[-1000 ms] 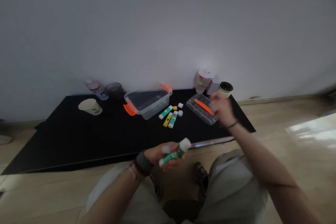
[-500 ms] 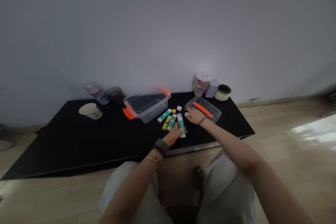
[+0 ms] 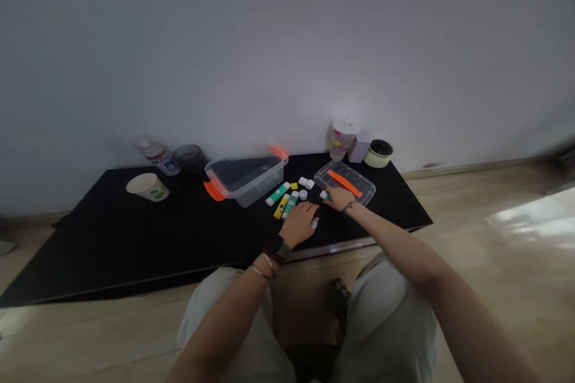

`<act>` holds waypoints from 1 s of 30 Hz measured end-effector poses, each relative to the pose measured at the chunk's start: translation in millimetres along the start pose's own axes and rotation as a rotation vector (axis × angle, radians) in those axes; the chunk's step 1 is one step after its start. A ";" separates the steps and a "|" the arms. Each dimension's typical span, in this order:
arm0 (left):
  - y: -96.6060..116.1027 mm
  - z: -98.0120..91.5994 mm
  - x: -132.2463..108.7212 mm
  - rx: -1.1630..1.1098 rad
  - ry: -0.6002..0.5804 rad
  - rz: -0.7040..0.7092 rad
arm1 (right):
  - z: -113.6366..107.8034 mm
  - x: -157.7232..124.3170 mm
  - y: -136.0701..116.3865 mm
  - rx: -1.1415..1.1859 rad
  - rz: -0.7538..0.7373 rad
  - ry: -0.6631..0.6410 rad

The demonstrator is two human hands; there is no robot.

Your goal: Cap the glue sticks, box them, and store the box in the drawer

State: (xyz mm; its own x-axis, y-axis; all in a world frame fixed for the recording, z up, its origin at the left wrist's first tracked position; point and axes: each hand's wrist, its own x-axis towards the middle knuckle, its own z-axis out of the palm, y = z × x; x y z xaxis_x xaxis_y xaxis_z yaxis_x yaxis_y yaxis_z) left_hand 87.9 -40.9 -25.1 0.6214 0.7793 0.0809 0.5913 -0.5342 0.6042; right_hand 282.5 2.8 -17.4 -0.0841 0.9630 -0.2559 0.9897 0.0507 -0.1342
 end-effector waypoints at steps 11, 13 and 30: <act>2.6 -4.3 -8.4 0.644 -0.012 0.392 | -11.0 -4.6 -12.7 -0.137 -0.085 0.173; 5.9 -8.8 -12.9 0.653 -0.004 0.394 | -15.5 -10.9 -9.5 -0.143 -0.097 0.183; 3.0 -52.8 -76.8 -0.169 -0.402 -0.150 | -6.6 -147.6 -53.6 -0.262 -0.416 -0.506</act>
State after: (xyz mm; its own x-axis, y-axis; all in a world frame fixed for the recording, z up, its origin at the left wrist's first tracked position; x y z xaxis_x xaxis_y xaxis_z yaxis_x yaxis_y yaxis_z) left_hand 14.8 -85.1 12.4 0.7054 0.6369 -0.3112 0.6183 -0.3381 0.7095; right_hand 242.7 -140.3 33.8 -0.4421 0.6121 -0.6557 0.8539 0.5109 -0.0989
